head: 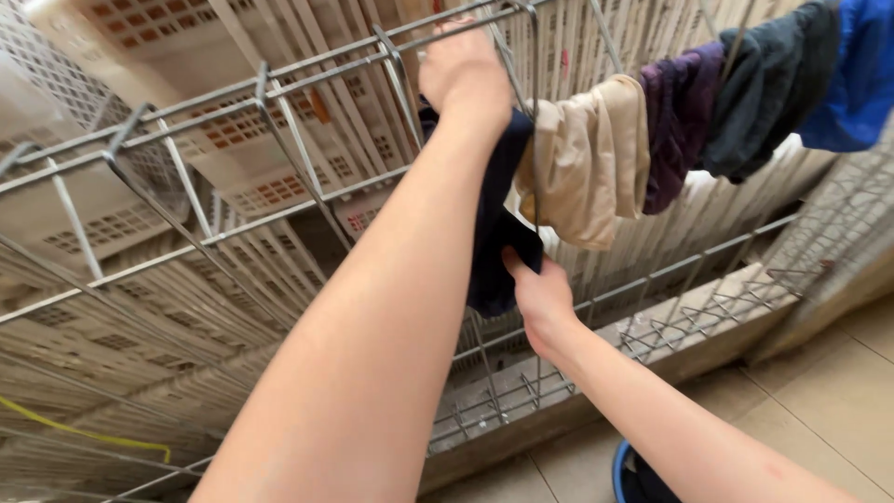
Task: Hanging various pieces of washed underwear on a wire drying rack.
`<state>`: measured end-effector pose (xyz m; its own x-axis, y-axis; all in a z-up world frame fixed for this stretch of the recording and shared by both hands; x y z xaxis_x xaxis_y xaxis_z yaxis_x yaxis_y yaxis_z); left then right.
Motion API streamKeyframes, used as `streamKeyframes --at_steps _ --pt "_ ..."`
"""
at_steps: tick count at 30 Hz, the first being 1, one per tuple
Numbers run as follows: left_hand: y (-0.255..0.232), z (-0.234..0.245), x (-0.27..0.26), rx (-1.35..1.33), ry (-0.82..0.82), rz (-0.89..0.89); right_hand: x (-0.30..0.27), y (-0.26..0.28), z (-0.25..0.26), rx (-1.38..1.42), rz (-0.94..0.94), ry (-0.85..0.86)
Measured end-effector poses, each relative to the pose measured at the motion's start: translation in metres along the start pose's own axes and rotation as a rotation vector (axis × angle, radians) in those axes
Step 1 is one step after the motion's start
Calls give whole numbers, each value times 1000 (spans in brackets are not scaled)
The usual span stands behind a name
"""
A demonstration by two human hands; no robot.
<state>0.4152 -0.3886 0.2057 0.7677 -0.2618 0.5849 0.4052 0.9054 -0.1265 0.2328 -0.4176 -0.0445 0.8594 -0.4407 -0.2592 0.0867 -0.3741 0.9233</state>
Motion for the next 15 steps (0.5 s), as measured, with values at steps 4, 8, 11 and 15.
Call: streamKeyframes --at_steps 4,8,11,15 --pt "19 -39 18 -9 -98 -84 -22 10 5 137 25 -27" --pt "14 -42 34 -3 135 -161 -55 28 14 336 -53 9" --pt "1 -42 17 -38 320 -272 -61 26 29 390 -61 74" --pt "-19 30 -51 -245 289 -487 -86 34 32 374 -142 238"
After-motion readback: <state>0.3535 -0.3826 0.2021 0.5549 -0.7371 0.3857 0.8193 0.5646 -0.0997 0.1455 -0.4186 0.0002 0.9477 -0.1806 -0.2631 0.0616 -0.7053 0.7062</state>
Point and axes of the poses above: each hand's wrist, its own x-axis towards the middle knuckle, its own z-axis out of the back of the hand, y = z × x, the point moved 6 cm from there along x, towards the middle knuckle, and after that the axes turned 10 degrees about -z, right-handed, at the moved point
